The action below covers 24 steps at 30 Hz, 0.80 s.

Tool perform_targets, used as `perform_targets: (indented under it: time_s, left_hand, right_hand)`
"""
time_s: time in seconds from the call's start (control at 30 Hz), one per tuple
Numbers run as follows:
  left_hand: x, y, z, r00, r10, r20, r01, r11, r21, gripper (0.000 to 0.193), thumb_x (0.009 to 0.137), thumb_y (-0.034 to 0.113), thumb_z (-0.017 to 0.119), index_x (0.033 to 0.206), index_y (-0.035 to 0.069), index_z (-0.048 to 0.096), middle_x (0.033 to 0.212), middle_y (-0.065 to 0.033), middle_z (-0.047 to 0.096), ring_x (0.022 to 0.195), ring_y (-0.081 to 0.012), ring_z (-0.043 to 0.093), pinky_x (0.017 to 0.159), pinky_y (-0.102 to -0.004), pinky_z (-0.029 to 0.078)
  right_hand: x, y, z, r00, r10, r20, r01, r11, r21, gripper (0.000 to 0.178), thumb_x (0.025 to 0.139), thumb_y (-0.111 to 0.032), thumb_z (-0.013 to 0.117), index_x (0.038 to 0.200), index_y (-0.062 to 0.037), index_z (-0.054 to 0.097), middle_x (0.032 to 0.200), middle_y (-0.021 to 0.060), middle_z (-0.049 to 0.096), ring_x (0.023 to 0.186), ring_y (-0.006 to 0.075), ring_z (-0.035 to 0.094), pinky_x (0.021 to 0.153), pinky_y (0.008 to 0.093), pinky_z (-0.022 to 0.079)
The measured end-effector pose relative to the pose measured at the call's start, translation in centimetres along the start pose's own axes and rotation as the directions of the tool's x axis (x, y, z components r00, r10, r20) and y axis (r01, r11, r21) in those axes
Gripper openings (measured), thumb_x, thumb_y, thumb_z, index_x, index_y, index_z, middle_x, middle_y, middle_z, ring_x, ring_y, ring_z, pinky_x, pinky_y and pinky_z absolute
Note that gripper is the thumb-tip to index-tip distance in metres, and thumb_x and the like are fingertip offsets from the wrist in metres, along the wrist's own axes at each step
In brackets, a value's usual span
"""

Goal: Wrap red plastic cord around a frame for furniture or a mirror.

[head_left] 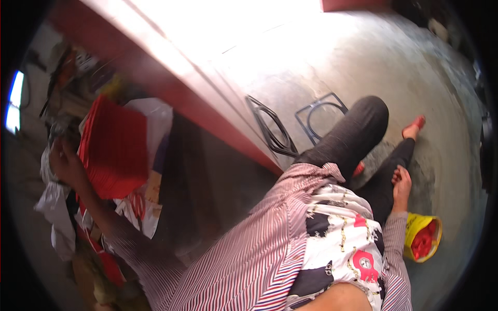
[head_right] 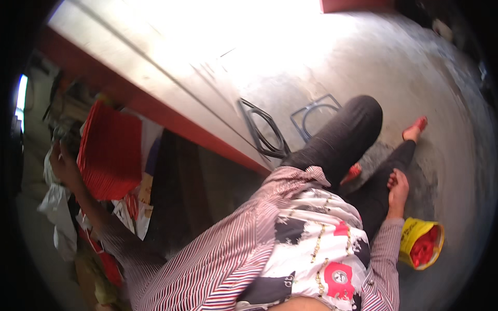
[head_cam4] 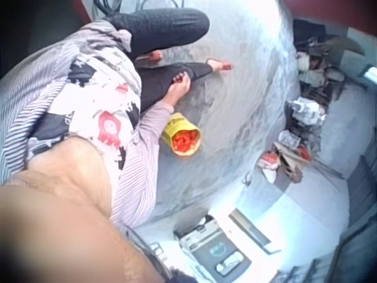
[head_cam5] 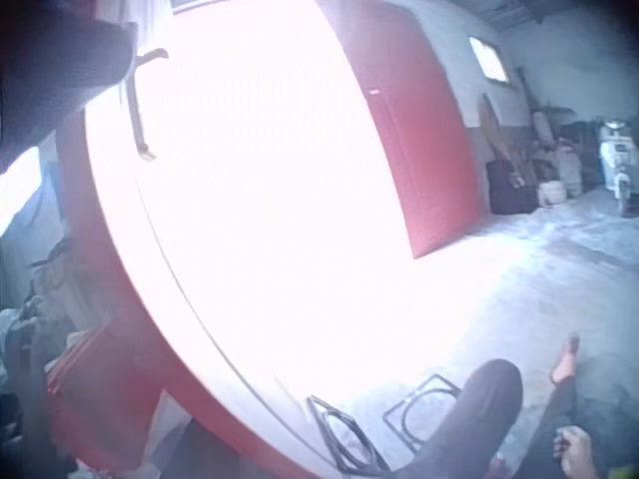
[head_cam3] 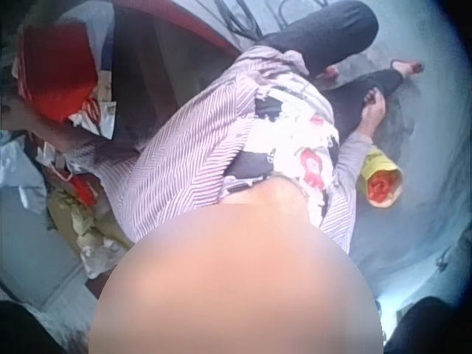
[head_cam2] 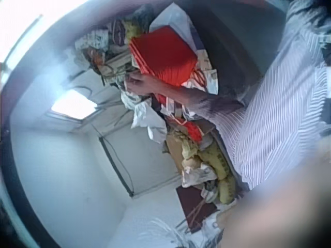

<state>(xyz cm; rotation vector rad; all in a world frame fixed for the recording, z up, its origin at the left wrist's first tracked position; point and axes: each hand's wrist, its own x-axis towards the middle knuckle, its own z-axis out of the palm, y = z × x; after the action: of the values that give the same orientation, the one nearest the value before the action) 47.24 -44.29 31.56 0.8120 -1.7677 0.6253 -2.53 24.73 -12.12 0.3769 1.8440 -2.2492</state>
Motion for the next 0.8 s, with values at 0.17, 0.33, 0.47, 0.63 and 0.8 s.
perform_targets:
  time_s: [0.17, 0.33, 0.47, 0.63, 0.8]
  left_hand:
    - [-15.2, 26.8, -7.5, 0.788, 0.602, 0.133, -0.362, 0.627, -0.69, 0.018, 0.086, 0.018, 0.069, 0.099, 0.006, 0.068, 0.091, -0.006, 0.07, 0.074, -0.0188, 0.065, 0.065, -0.033, 0.052]
    - [-20.1, 39.7, -2.1, 0.563, 0.747, 0.352, 0.178, 0.307, -0.935, 0.022, 0.077, 0.006, 0.071, 0.097, -0.001, 0.068, 0.086, -0.0137, 0.068, 0.072, -0.0256, 0.066, 0.066, -0.0353, 0.053]
    - [-20.4, 48.3, 4.3, 0.412, 0.584, 0.699, 0.729, 0.249, -0.638, 0.016, 0.089, 0.007, 0.062, 0.103, -0.001, 0.066, 0.087, -0.011, 0.068, 0.07, -0.0167, 0.064, 0.064, -0.0321, 0.052]
    - [-26.3, 55.2, 15.6, -0.114, 0.565, 0.817, 0.992, 0.017, 0.126, 0.02, 0.096, 0.016, 0.057, 0.108, 0.002, 0.062, 0.091, -0.0068, 0.066, 0.071, -0.0167, 0.061, 0.067, -0.03, 0.051]
    - [-37.8, 57.0, 22.9, -0.585, 0.482, 0.652, 0.773, 0.087, 0.629, 0.014, 0.096, 0.011, 0.046, 0.084, 0.006, 0.049, 0.073, -0.0029, 0.045, 0.062, -0.0165, 0.045, 0.053, -0.0307, 0.037]
  right_hand:
    - [0.8, 0.6, 3.1, 0.992, 0.018, 0.127, -0.026, 0.998, 0.063, 0.017, 0.098, -0.021, 0.06, 0.102, -0.0066, 0.067, 0.078, 0.0007, 0.064, 0.063, 0.0082, 0.055, 0.055, 0.0211, 0.045]
    - [0.1, 1.3, 1.8, 0.987, 0.042, 0.156, -0.065, 0.987, 0.147, 0.017, 0.099, -0.021, 0.058, 0.102, -0.0066, 0.065, 0.077, 0.001, 0.064, 0.063, 0.0089, 0.056, 0.056, 0.0222, 0.046]
    - [-1.3, 1.3, 2.1, 0.994, 0.026, 0.11, -0.054, 0.965, 0.257, 0.017, 0.099, -0.022, 0.058, 0.101, -0.0064, 0.065, 0.078, 0.0011, 0.064, 0.062, 0.0092, 0.056, 0.055, 0.0224, 0.046]
    - [-3.2, 1.6, 2.2, 0.999, 0.016, 0.044, -0.031, 0.935, 0.353, 0.018, 0.099, -0.023, 0.059, 0.1, -0.0058, 0.065, 0.077, 0.0015, 0.063, 0.062, 0.0092, 0.056, 0.054, 0.0229, 0.045]
    - [-4.6, 1.9, 1.2, 0.995, 0.056, -0.086, -0.021, 0.932, 0.363, 0.018, 0.099, -0.022, 0.058, 0.102, -0.0055, 0.064, 0.078, 0.0013, 0.062, 0.062, 0.0095, 0.055, 0.054, 0.023, 0.044]
